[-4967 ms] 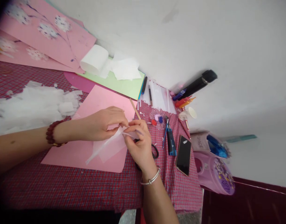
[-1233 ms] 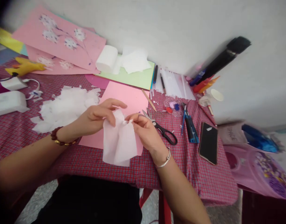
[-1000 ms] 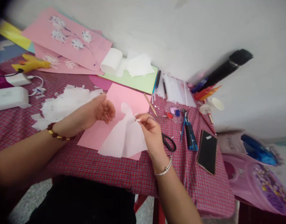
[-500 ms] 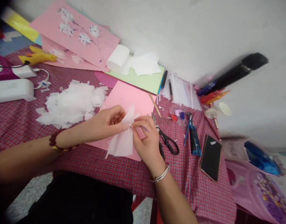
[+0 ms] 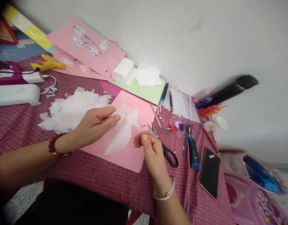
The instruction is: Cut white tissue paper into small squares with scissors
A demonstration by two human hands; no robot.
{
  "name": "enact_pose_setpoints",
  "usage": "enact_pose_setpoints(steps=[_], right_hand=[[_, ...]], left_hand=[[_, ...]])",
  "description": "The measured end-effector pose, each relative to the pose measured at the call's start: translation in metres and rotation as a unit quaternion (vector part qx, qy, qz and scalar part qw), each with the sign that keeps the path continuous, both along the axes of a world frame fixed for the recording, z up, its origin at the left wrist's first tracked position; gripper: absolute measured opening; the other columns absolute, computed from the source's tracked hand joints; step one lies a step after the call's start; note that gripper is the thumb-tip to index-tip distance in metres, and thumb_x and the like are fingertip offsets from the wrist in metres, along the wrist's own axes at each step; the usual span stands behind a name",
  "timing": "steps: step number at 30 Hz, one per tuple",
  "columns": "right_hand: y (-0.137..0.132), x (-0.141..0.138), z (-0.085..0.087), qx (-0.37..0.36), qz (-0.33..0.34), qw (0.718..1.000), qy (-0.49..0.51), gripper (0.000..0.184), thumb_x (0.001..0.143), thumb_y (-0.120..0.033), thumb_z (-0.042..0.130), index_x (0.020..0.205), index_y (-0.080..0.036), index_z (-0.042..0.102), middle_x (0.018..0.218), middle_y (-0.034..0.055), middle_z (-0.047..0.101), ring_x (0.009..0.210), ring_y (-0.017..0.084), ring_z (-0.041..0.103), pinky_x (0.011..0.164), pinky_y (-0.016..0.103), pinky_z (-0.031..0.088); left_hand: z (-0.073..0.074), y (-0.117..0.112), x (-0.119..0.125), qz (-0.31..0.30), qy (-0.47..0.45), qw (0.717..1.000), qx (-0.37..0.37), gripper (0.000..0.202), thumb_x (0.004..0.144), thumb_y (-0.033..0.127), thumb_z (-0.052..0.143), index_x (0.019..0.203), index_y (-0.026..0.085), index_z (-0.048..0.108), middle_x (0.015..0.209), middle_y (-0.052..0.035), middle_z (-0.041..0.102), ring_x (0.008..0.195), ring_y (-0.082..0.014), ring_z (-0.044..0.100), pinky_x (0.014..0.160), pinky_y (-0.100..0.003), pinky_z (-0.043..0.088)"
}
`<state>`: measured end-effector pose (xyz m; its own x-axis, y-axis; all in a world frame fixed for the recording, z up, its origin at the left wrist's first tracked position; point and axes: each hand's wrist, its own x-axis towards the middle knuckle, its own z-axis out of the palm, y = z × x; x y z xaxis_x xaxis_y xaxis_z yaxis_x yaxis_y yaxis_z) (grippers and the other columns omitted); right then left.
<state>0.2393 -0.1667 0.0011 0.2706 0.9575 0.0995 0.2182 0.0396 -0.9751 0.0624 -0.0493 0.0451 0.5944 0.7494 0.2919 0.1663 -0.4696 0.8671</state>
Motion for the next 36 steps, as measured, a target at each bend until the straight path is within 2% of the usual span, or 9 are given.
enact_pose_setpoints(steps=[2,7,11,14,17,20,28,32,36], right_hand=[[-0.002,-0.002,-0.006,-0.034,0.066,0.996,0.054,0.041,0.096,-0.053,0.045,0.084,-0.022,0.068,0.083,0.0054,0.066,0.078,0.022,0.061,0.072,0.036,0.05],[-0.002,-0.009,-0.009,-0.07,0.069,0.986,0.138,0.048,0.082,-0.068,0.057,0.102,-0.025,0.066,0.095,0.0063,0.069,0.085,0.025,0.063,0.074,0.037,0.052],[0.002,-0.015,-0.005,-0.1,0.008,0.988,0.119,0.036,0.081,-0.059,0.064,0.079,-0.023,0.062,0.069,0.0002,0.061,0.059,0.018,0.053,0.053,0.028,0.045],[0.007,-0.018,-0.006,-0.079,-0.087,0.993,0.012,0.047,0.086,-0.055,0.059,0.055,-0.023,0.044,0.053,-0.0045,0.041,0.048,0.012,0.035,0.043,0.026,0.03],[0.011,-0.017,-0.011,-0.05,-0.121,0.99,-0.057,0.052,0.088,-0.052,0.056,0.051,-0.024,0.033,0.053,-0.0057,0.033,0.049,0.011,0.03,0.045,0.026,0.027],[0.011,-0.012,-0.016,-0.071,-0.126,0.988,-0.046,0.048,0.089,-0.051,0.055,0.054,-0.023,0.037,0.054,-0.0056,0.035,0.05,0.011,0.029,0.045,0.026,0.025],[0.01,-0.005,-0.028,-0.121,-0.112,0.983,0.087,0.039,0.08,-0.055,0.067,0.064,-0.021,0.055,0.054,-0.0044,0.051,0.046,0.012,0.039,0.042,0.025,0.032],[0.013,-0.008,-0.028,-0.136,-0.093,0.972,0.169,0.032,0.07,-0.049,0.078,0.073,-0.02,0.064,0.064,-0.0011,0.066,0.048,0.013,0.051,0.047,0.026,0.042],[0.015,-0.009,-0.026,-0.116,-0.115,0.964,0.209,0.027,0.068,-0.041,0.082,0.076,-0.02,0.067,0.065,-0.0018,0.069,0.048,0.013,0.055,0.048,0.026,0.046]], left_hand=[[-0.002,-0.006,0.0,-0.042,0.0,0.999,0.033,0.036,0.092,0.026,0.047,0.059,0.019,0.032,0.058,0.0056,0.032,0.054,-0.0078,0.033,0.053,-0.024,0.025],[-0.022,-0.017,0.009,-0.137,0.04,0.989,-0.04,0.035,0.094,0.031,0.046,0.062,0.018,0.038,0.061,0.0048,0.039,0.058,-0.0085,0.038,0.055,-0.023,0.029],[-0.036,-0.019,0.016,-0.145,0.061,0.975,-0.159,0.034,0.093,0.038,0.043,0.066,0.017,0.046,0.064,0.0024,0.045,0.059,-0.0101,0.041,0.051,-0.022,0.031],[-0.042,-0.018,0.019,-0.137,0.059,0.955,-0.256,0.034,0.089,0.041,0.048,0.065,0.018,0.046,0.059,0.0035,0.041,0.052,-0.0088,0.036,0.045,-0.021,0.026],[-0.047,-0.018,0.021,-0.133,0.032,0.928,-0.345,0.032,0.087,0.041,0.053,0.064,0.018,0.047,0.056,0.0045,0.041,0.047,-0.0078,0.035,0.044,-0.021,0.027],[-0.048,-0.015,0.021,-0.132,-0.007,0.903,-0.409,0.03,0.086,0.041,0.056,0.068,0.017,0.053,0.06,0.0023,0.051,0.05,-0.0087,0.043,0.047,-0.022,0.033],[-0.056,-0.007,0.02,-0.099,-0.024,0.907,-0.409,0.034,0.088,0.052,0.054,0.081,0.018,0.057,0.067,0.0008,0.058,0.05,-0.0089,0.047,0.045,-0.021,0.036],[-0.058,-0.006,0.021,-0.086,-0.026,0.923,-0.374,0.034,0.087,0.051,0.056,0.077,0.019,0.053,0.065,0.0028,0.054,0.049,-0.0078,0.045,0.043,-0.021,0.033],[-0.053,-0.003,0.02,-0.068,-0.023,0.939,-0.335,0.034,0.088,0.047,0.057,0.071,0.019,0.047,0.061,0.0046,0.046,0.048,-0.0065,0.038,0.041,-0.019,0.029]])
